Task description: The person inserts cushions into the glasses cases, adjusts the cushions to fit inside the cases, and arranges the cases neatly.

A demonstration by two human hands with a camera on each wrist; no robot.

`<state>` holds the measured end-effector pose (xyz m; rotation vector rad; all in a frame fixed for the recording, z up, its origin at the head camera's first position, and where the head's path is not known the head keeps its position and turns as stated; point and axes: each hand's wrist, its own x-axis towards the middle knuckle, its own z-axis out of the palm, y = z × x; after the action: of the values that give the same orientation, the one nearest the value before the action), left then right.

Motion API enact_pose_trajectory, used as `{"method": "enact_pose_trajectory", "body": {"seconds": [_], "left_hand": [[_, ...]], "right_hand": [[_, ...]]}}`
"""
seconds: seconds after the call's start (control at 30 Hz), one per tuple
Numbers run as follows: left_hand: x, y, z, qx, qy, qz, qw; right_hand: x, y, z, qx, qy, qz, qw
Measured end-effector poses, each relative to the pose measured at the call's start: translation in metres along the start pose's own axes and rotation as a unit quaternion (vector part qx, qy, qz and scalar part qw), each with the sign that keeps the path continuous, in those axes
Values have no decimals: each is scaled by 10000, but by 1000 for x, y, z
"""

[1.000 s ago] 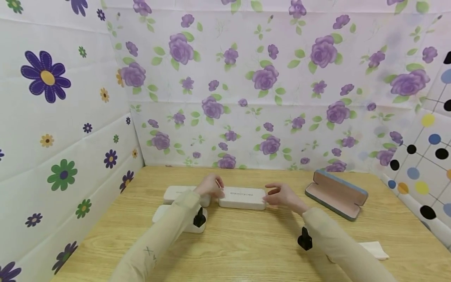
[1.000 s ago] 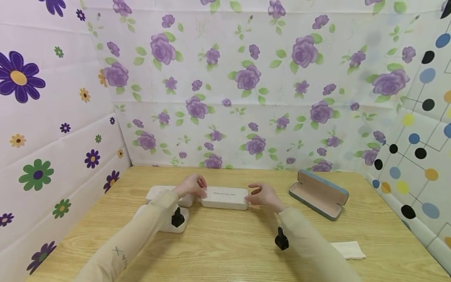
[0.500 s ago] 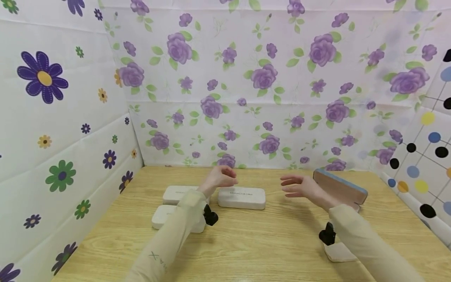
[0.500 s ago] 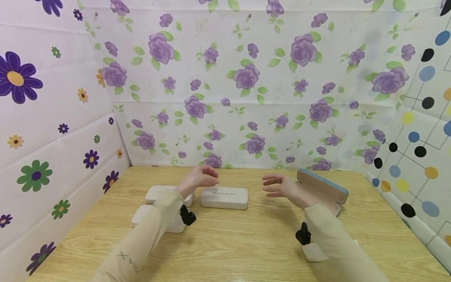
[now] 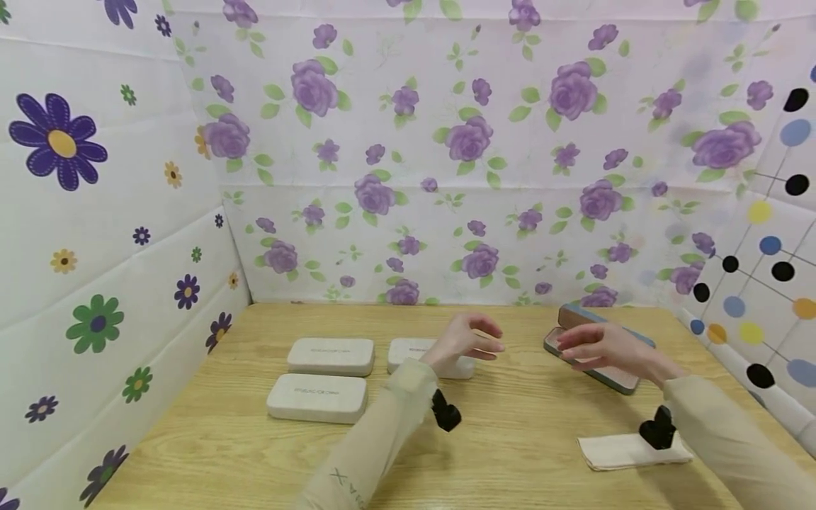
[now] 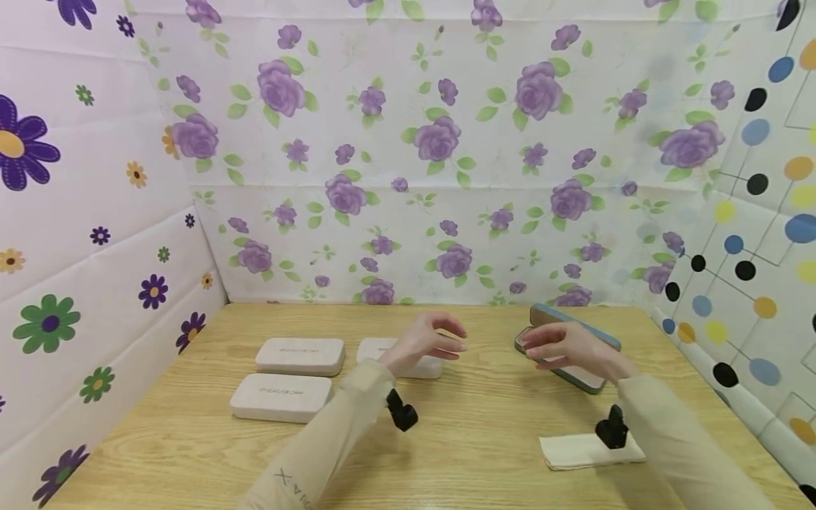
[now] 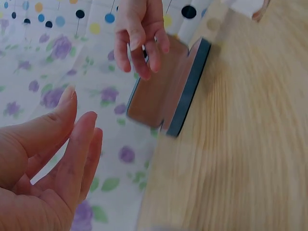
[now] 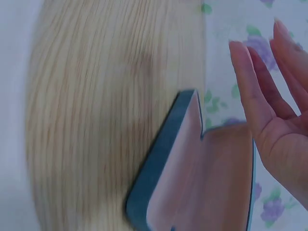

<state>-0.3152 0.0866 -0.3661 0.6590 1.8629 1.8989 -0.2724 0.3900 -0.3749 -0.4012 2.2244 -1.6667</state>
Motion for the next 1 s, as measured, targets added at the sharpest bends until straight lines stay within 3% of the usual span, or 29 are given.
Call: {"method": "enact_pose_trajectory", "body": {"seconds": [0.17,0.4,0.5,0.63,1.0], "left_hand": [[6,-8,42,-64,-290,41,9996],[13,-24,91,550,-890,-294,9941],[14,-33,103,760,-1140,-543,9891],[14,-41,113,956,-1219,-733,9852],[8,-53,140,2036,-1249,-521,9696]], "right_hand": [[-24,18,-23,-58,-405,191,9990],[-66,40,-59,-128,-924,507,9943],[-79,45,-68,-31,-1125,596,9919],[-88,51,-72,19,-1302,605,9896],[-101,67,-71,-40,-1762,364,9837]]}}
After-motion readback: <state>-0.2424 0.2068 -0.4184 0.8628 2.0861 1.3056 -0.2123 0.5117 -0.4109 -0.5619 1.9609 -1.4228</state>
